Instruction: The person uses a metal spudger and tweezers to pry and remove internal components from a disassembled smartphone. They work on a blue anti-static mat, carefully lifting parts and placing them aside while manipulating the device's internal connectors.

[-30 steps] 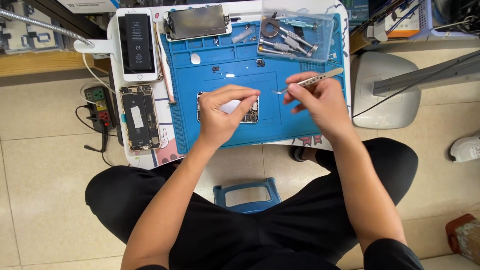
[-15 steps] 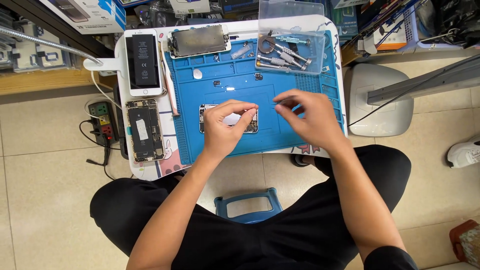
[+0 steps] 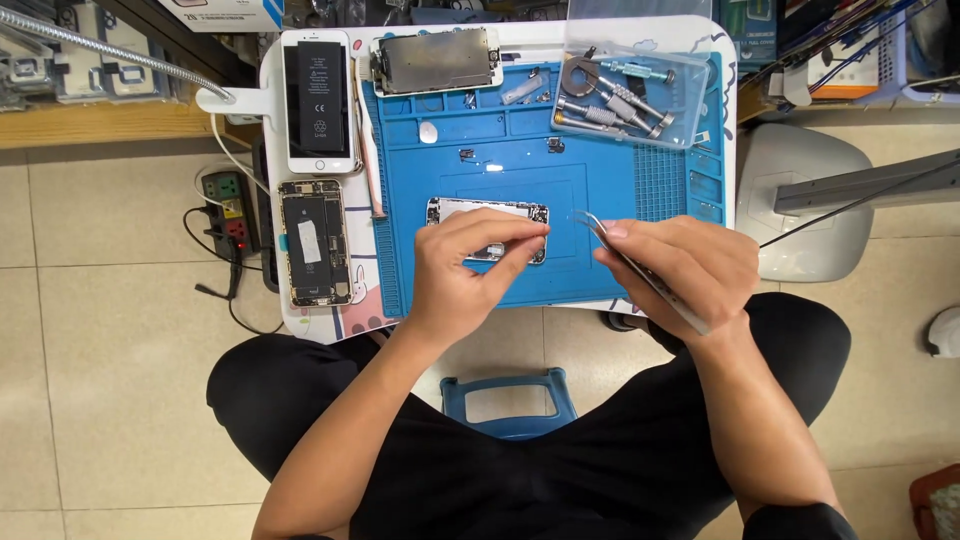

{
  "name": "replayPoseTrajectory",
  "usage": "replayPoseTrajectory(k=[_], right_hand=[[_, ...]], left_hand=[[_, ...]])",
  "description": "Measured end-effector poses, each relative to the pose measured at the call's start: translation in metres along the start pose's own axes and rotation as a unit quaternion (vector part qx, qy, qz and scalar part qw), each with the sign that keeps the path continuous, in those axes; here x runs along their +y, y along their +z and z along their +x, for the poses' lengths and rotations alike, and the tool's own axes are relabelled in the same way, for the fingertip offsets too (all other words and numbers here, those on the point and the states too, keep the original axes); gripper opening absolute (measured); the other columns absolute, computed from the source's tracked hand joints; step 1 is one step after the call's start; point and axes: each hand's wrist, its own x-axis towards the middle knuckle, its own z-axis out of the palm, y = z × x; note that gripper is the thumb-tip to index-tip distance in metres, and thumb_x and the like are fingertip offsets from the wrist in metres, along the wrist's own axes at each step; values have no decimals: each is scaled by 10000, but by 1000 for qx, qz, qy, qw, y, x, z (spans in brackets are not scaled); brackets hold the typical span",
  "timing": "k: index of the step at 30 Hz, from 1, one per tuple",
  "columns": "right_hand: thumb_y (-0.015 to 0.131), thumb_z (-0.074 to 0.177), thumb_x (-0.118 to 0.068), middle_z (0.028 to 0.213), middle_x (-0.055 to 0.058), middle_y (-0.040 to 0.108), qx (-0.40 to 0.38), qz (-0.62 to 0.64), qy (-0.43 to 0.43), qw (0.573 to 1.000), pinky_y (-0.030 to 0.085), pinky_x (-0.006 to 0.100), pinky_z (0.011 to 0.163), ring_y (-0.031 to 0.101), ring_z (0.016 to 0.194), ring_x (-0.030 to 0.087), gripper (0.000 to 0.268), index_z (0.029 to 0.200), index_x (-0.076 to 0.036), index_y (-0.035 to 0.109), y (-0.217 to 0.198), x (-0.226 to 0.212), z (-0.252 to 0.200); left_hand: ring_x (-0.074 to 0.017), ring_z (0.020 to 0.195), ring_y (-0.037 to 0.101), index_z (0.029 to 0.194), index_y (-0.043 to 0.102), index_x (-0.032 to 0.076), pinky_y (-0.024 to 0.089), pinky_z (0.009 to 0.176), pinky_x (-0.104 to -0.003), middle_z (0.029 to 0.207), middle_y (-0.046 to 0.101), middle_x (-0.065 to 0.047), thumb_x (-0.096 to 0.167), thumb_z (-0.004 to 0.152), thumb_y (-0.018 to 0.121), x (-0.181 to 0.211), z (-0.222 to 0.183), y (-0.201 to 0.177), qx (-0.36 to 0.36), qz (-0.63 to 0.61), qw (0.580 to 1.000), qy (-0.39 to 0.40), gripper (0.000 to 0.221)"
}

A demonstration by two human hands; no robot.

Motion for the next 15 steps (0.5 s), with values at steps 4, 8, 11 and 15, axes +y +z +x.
replayPoseTrajectory(k=[4,8,11,15], right_hand=[[848,903,80,929,146,825,19,-13,-18,1000,572,352,580,727,647,273,131,987,-18,825,4,-4,15],[777,887,153,1049,148,823,-37,28,17,999,570,378,573,740,702,309,262,1023,-67,820,8,-6,14],[776,885,148,1055,149,820,-39,49,31,998,560,371,576,730,690,298,257,1019,-69,814,10,-10,12],[796,901,121,978,145,825,-6,67,18,998,557,356,556,736,658,315,196,979,-59,811,17,-16,17]], left_hand=[[-202,791,789,1021,823,139,609,774,-322,926,826,-39,43,942,799,-11,8,-2,3,1,1000,-4,127],[-180,763,773,1033,827,137,606,745,-312,915,822,-49,38,955,788,-21,8,1,5,-17,1000,-17,132],[-193,792,788,1041,826,153,611,749,-319,930,824,-47,37,940,802,-20,7,3,0,-17,1000,-14,155],[-189,798,788,1031,826,165,613,752,-319,927,824,-40,36,934,809,-18,5,4,2,-22,1000,-8,163]])
